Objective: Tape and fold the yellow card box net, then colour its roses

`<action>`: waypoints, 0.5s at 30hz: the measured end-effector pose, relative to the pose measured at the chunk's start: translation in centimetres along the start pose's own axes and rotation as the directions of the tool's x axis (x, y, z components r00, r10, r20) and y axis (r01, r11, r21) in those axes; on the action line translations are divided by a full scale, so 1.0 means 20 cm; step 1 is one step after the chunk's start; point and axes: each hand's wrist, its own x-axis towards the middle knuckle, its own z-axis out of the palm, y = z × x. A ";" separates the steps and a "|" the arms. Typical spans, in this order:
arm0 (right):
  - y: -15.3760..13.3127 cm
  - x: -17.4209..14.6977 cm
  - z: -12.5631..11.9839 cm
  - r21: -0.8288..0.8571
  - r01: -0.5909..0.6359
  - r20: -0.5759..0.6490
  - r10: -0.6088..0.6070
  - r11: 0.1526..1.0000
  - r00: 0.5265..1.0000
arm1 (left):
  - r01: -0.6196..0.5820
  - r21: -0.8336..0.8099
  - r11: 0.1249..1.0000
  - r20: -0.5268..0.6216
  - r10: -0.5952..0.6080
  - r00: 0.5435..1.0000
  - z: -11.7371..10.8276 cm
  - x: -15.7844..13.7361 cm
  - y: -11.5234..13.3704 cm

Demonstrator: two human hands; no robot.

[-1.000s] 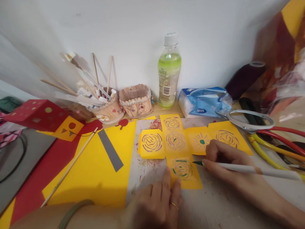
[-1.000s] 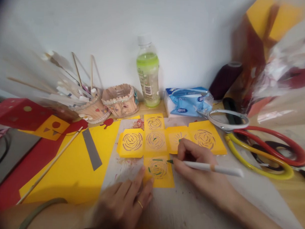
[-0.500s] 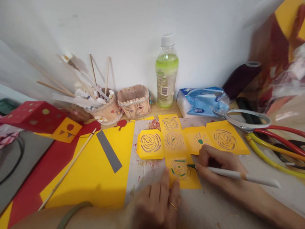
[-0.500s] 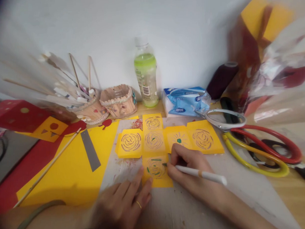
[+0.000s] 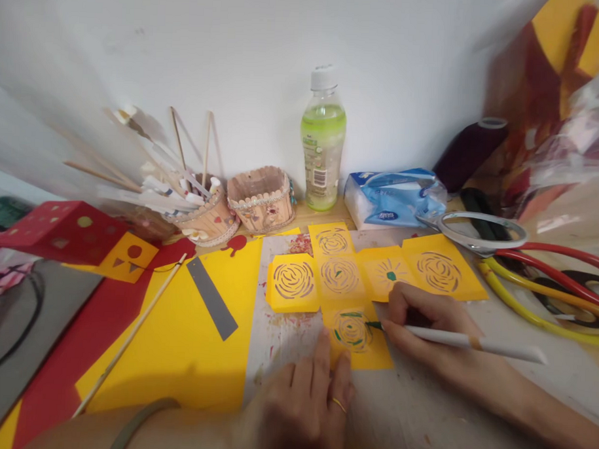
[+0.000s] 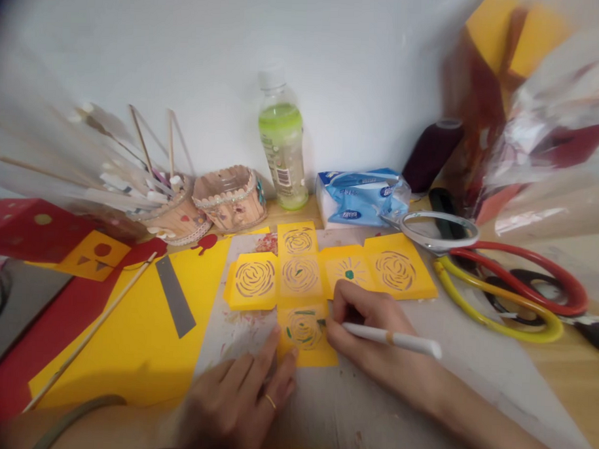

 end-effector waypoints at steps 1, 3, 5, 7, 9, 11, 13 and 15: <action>0.00 0.00 0.00 -0.007 0.002 0.004 -0.002 1.000 1.000 | -0.002 0.000 1.000 0.001 0.002 1.000 0.00 0.00 0.00; -0.01 0.00 0.00 -0.017 0.008 0.021 -0.008 1.000 1.000 | -0.009 0.000 1.000 0.006 0.009 1.000 0.00 0.00 0.00; 0.00 -0.01 0.00 -0.008 0.018 0.048 -0.018 1.000 0.999 | -0.017 0.002 1.000 0.012 0.017 1.000 0.00 0.01 0.00; 0.00 -0.01 0.00 0.017 0.021 0.083 -0.022 1.000 0.996 | -0.011 0.005 1.000 0.008 0.011 1.000 -0.01 0.01 -0.01; 0.00 -0.02 0.00 0.039 0.010 0.108 -0.014 0.999 0.994 | -0.007 0.008 1.000 0.003 0.007 1.000 0.00 0.01 -0.01; 0.00 -0.02 0.00 0.039 -0.005 0.106 0.001 0.999 0.994 | -0.010 0.009 1.000 0.004 0.010 1.000 0.00 0.00 0.00; 0.00 -0.02 0.00 0.033 -0.013 0.091 0.010 0.999 0.996 | -0.011 0.012 1.000 0.002 0.011 1.000 0.00 0.00 0.00; 0.00 -0.02 0.00 0.037 -0.009 0.088 0.006 0.999 0.996 | 0.000 0.015 1.000 0.004 0.000 1.000 0.00 0.00 0.00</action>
